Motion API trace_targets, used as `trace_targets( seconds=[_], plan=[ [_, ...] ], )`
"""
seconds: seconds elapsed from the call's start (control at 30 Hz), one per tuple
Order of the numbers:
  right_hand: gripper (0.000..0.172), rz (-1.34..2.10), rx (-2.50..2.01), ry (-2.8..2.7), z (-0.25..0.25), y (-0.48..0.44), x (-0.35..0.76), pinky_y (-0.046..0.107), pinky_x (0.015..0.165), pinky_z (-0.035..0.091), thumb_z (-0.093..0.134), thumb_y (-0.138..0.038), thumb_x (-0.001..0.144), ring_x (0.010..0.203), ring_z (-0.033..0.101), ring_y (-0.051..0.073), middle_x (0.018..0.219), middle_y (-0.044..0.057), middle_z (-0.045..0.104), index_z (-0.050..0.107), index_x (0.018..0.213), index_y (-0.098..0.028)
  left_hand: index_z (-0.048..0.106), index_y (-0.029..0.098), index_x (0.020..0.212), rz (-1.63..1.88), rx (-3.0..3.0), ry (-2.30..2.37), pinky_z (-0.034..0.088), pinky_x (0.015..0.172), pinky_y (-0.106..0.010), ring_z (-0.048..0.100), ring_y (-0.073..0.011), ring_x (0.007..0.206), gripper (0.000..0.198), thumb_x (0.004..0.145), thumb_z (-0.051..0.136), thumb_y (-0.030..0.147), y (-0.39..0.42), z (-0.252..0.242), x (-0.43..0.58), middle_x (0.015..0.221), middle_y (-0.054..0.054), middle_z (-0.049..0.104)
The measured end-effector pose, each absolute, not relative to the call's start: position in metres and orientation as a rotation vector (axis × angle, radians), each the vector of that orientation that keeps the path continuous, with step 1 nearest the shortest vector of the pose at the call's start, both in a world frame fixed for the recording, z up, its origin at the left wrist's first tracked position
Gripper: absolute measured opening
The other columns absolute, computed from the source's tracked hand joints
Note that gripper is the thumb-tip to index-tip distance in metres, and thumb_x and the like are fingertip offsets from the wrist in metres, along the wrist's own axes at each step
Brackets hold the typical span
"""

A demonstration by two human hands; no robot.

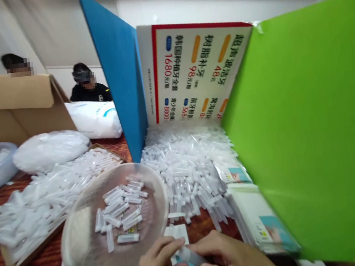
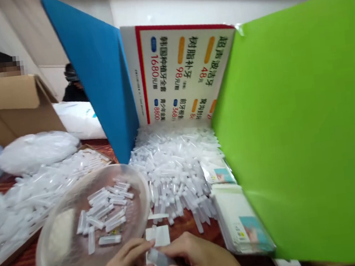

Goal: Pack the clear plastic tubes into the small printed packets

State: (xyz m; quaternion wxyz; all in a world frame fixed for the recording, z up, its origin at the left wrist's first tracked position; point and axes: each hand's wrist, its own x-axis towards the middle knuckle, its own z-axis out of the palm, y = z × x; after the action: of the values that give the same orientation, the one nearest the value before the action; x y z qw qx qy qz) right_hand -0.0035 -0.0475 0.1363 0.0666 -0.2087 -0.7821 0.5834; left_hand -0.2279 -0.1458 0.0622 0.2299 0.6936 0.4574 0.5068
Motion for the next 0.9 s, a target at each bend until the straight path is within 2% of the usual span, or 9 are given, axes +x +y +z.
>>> trace_targets(
  seconds=[0.1, 0.2, 0.27, 0.37, 0.5, 0.57, 0.67, 0.8, 0.9],
  plan=[
    [0.043, 1.902, -0.83, -1.963, 0.107, -0.067, 0.029, 0.024, 0.061, 0.041, 0.054, -0.048, 0.101, 0.061, 0.053, 0.012, 0.081, 0.001, 0.066, 0.067, 0.131, -0.02, 0.071, 0.023, 0.101, 1.302, 1.888, 1.214, 0.052, 0.053, -0.014, 0.063, -0.0089, 0.055, 0.014, 0.1, 0.061, 0.034, -0.126, 0.072, -0.208, 0.078, -0.001, 0.07],
    [0.047, 1.962, -0.917, -1.539, 0.075, -0.088, 0.057, 0.023, 0.055, 0.043, 0.056, -0.052, 0.101, 0.054, 0.059, 0.011, 0.08, 0.002, 0.069, 0.061, 0.136, -0.021, 0.068, 0.019, 0.084, 1.205, 1.763, 1.226, 0.05, 0.052, -0.014, 0.063, -0.0095, 0.056, 0.025, 0.1, 0.058, 0.035, -0.126, 0.069, -0.189, 0.074, -0.003, 0.067],
    [0.042, 1.922, -0.953, -1.415, 0.061, -0.1, 0.066, 0.022, 0.054, 0.043, 0.061, -0.052, 0.099, 0.053, 0.06, 0.01, 0.077, 0.001, 0.068, 0.066, 0.125, -0.02, 0.07, 0.02, 0.099, 1.164, 1.695, 1.219, 0.049, 0.05, -0.014, 0.062, -0.0086, 0.055, 0.019, 0.097, 0.063, 0.037, -0.129, 0.06, -0.18, 0.082, -0.004, 0.072],
    [0.04, 1.86, -1.041, -1.388, 0.054, -0.11, 0.066, 0.022, 0.055, 0.043, 0.063, -0.052, 0.098, 0.052, 0.059, 0.009, 0.076, 0.0, 0.067, 0.069, 0.118, -0.019, 0.063, 0.025, 0.129, 1.131, 1.676, 1.161, 0.049, 0.048, -0.013, 0.064, -0.008, 0.053, 0.039, 0.093, 0.07, 0.038, -0.131, 0.047, -0.17, 0.093, -0.005, 0.077],
    [0.043, 1.786, -1.085, -1.364, 0.052, -0.107, 0.062, 0.027, 0.064, 0.051, 0.062, -0.055, 0.097, 0.062, 0.065, 0.014, 0.085, 0.003, 0.071, 0.069, 0.121, -0.019, 0.07, 0.026, 0.112, 1.165, 1.759, 1.172, 0.054, 0.056, -0.014, 0.069, -0.0101, 0.061, 0.017, 0.097, 0.063, 0.026, -0.13, 0.041, -0.164, 0.087, -0.003, 0.077],
    [0.045, 1.691, -1.142, -1.357, 0.05, -0.102, 0.061, 0.029, 0.067, 0.053, 0.057, -0.057, 0.099, 0.066, 0.067, 0.017, 0.078, 0.003, 0.071, 0.068, 0.121, -0.019, 0.067, 0.024, 0.114, 1.251, 1.812, 1.18, 0.055, 0.056, -0.015, 0.068, -0.01, 0.06, 0.018, 0.097, 0.061, 0.02, -0.129, 0.041, -0.165, 0.09, -0.004, 0.075],
    [0.048, 1.592, -1.21, -1.389, 0.048, -0.096, 0.054, 0.028, 0.063, 0.052, 0.057, -0.06, 0.098, 0.064, 0.066, 0.018, 0.068, 0.001, 0.068, 0.067, 0.12, -0.019, 0.063, 0.023, 0.121, 1.344, 1.925, 1.139, 0.057, 0.055, -0.016, 0.069, -0.0106, 0.062, 0.027, 0.096, 0.059, 0.012, -0.128, 0.04, -0.169, 0.097, -0.007, 0.074],
    [0.046, 1.552, -1.211, -1.39, 0.046, -0.091, 0.02, 0.027, 0.06, 0.053, 0.077, -0.059, 0.083, 0.063, 0.068, 0.019, 0.073, 0.004, 0.072, 0.071, 0.103, -0.018, 0.062, 0.017, 0.121, 1.353, 2.128, 1.129, 0.058, 0.06, -0.019, 0.07, -0.0134, 0.066, 0.028, 0.096, 0.058, 0.006, -0.13, 0.034, -0.172, 0.086, -0.007, 0.072],
    [0.052, 1.603, -1.18, -1.098, 0.038, -0.086, 0.0, 0.028, 0.054, 0.054, 0.075, -0.066, 0.08, 0.055, 0.066, 0.017, 0.076, 0.005, 0.074, 0.068, 0.098, -0.018, 0.062, 0.015, 0.117, 1.371, 2.168, 1.156, 0.057, 0.06, -0.018, 0.068, -0.0131, 0.066, 0.024, 0.096, 0.057, 0.004, -0.135, 0.029, -0.172, 0.08, -0.005, 0.069]
  ],
)
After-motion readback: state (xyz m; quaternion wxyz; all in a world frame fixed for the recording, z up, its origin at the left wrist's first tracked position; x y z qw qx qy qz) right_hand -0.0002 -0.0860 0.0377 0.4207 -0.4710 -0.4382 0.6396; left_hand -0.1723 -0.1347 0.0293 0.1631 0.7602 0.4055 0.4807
